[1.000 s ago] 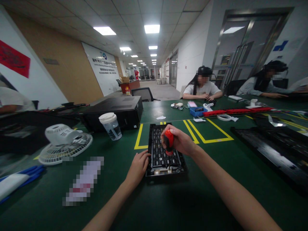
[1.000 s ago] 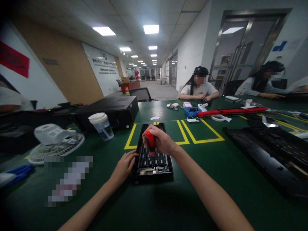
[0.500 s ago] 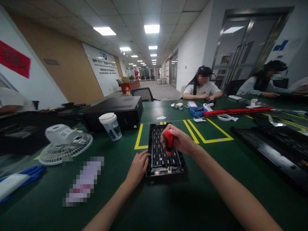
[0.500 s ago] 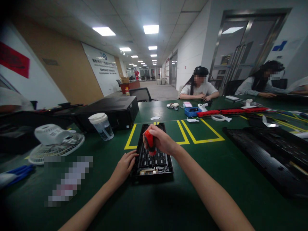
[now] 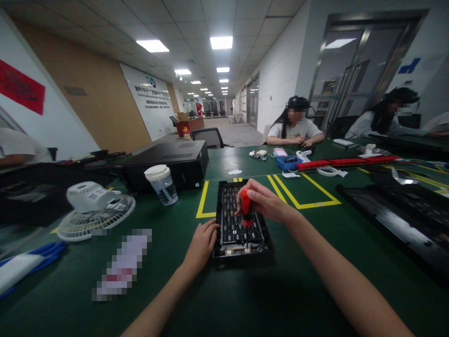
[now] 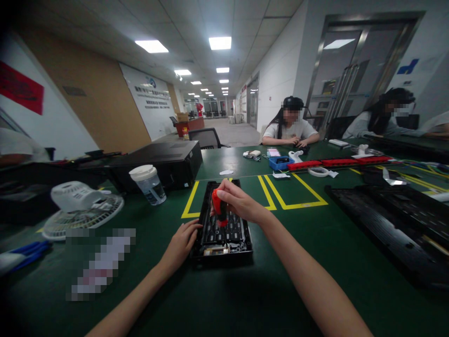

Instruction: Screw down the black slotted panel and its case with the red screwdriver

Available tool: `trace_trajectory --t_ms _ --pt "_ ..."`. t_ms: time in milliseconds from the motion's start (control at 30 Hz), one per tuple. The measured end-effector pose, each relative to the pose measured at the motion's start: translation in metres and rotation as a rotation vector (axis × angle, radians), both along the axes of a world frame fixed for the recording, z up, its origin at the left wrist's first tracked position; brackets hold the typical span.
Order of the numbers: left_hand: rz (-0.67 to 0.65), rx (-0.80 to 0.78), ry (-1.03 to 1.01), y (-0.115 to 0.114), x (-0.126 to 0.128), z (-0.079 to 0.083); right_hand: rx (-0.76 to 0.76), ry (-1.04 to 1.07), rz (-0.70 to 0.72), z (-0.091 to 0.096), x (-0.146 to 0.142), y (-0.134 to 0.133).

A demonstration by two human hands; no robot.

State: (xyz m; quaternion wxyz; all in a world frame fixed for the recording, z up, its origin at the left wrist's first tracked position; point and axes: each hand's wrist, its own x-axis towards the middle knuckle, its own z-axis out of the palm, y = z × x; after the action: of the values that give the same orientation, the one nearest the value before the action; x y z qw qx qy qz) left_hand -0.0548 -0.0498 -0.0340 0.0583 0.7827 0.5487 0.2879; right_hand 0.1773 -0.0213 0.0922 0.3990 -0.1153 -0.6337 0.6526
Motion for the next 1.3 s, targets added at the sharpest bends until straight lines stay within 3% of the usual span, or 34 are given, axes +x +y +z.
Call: trace_trajectory --t_ms 833,1300 --pt "0.004 0.012 0.011 0.002 -0.002 -0.002 0.174 -0.131 -0.014 0.009 0.009 -0.004" --pt "0.001 0.006 0.031 0.004 -0.002 -0.006 0.334 -0.289 -0.13 0.023 0.011 -0.011"
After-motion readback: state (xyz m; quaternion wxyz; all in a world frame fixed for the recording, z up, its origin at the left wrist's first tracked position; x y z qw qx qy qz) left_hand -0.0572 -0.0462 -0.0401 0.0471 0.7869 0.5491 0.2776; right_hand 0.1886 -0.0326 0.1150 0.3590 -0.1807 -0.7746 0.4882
